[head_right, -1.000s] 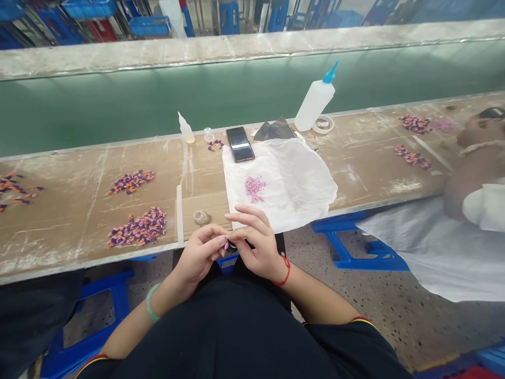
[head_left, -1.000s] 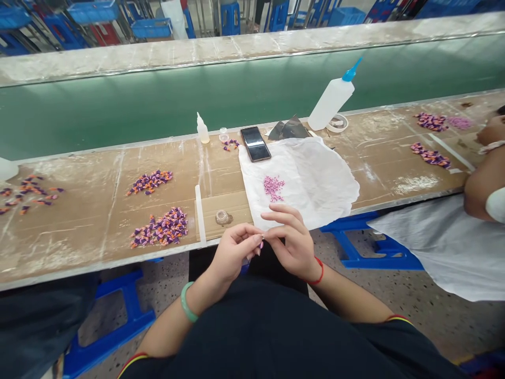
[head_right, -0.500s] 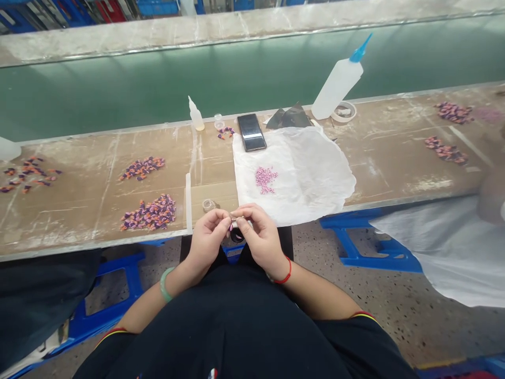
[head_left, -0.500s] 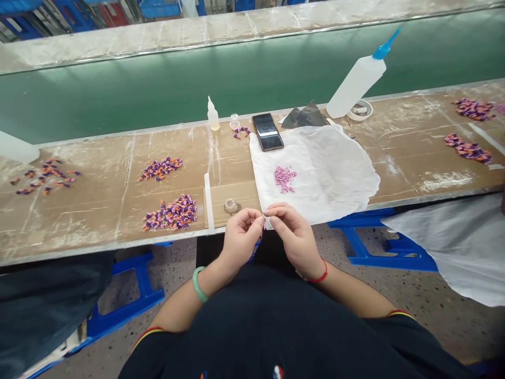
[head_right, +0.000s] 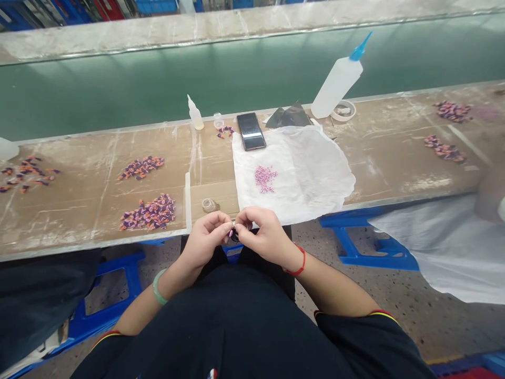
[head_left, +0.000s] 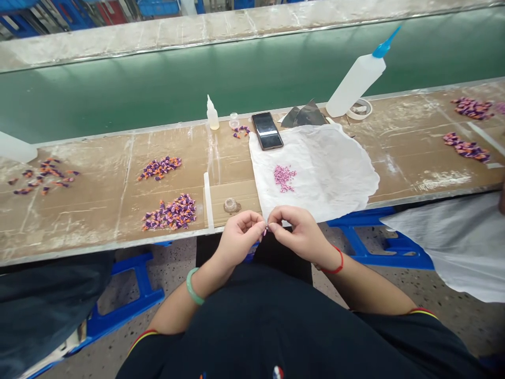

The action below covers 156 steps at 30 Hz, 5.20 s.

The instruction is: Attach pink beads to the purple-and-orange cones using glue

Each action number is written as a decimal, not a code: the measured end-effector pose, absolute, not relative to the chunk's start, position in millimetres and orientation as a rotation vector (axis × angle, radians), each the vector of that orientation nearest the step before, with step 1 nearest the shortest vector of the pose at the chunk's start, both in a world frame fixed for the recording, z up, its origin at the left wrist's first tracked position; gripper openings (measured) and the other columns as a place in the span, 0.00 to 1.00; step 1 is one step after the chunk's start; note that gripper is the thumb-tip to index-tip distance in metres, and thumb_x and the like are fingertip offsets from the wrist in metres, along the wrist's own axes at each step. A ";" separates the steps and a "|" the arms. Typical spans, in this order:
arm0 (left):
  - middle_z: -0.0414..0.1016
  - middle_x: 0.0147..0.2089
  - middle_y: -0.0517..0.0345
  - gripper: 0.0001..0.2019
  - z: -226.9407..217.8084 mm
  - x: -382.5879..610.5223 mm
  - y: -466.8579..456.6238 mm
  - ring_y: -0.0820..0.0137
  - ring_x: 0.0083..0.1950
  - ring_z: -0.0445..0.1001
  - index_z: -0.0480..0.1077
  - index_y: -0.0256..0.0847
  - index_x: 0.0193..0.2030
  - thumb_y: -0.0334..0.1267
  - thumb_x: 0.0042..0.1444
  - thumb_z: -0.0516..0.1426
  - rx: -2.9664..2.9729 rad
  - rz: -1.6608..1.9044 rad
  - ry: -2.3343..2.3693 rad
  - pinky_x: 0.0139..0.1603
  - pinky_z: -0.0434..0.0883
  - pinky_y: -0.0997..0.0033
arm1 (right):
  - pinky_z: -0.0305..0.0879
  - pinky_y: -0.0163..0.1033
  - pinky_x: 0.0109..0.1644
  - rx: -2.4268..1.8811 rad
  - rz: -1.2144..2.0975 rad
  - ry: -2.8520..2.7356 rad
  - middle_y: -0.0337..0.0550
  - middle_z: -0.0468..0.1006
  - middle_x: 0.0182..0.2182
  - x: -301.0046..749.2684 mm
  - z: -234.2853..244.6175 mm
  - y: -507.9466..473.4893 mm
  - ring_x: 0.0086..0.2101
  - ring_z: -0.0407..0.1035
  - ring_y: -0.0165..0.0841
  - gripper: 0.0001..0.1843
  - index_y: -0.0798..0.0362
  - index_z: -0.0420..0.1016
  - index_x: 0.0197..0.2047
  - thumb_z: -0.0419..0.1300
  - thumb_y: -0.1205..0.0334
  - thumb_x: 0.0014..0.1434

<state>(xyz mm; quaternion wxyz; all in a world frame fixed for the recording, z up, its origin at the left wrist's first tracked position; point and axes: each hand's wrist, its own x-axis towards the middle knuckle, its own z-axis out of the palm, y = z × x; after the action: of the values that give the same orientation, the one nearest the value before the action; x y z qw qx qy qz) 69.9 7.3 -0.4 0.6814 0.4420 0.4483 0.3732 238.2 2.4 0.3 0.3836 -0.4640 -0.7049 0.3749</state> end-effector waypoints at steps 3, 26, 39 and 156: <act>0.66 0.21 0.64 0.17 -1.5 66.9 8.1 0.80 0.21 0.58 0.67 0.38 0.27 0.48 0.46 0.66 0.865 0.797 0.955 0.23 0.55 0.78 | 0.64 0.36 0.30 -1.143 0.974 -1.811 0.37 0.73 0.23 238.2 0.7 3.0 0.25 0.66 0.29 0.08 0.50 0.68 0.28 0.56 0.67 0.59; 0.67 0.21 0.65 0.07 5.6 49.8 6.0 0.79 0.20 0.60 0.68 0.39 0.27 0.30 0.56 0.57 1.930 1.220 1.082 0.21 0.58 0.80 | 0.65 0.34 0.30 -1.116 1.240 -1.740 0.38 0.74 0.23 226.4 14.4 12.2 0.25 0.68 0.29 0.07 0.53 0.69 0.29 0.56 0.63 0.58; 0.73 0.23 0.60 0.08 -4.1 25.2 9.2 0.76 0.22 0.70 0.71 0.38 0.32 0.40 0.58 0.60 1.408 1.086 1.035 0.24 0.68 0.78 | 0.64 0.33 0.31 -0.945 1.198 -1.889 0.37 0.72 0.24 222.5 13.1 30.1 0.25 0.66 0.27 0.05 0.52 0.66 0.30 0.55 0.67 0.58; 0.77 0.40 0.53 0.03 -42.4 -125.7 68.6 0.60 0.47 0.73 0.77 0.42 0.34 0.37 0.55 0.63 2.065 0.805 1.876 0.53 0.70 0.57 | 0.70 0.62 0.58 -1.711 1.285 -1.354 0.49 0.84 0.43 282.2 -14.6 44.0 0.48 0.77 0.51 0.25 0.48 0.81 0.34 0.63 0.34 0.51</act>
<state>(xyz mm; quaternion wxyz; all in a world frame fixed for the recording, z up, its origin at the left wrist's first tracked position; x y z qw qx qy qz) -125.7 68.6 -42.4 0.1188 0.7061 0.6415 0.2753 282.2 44.0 -14.6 0.2999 -0.6444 -0.5102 0.4842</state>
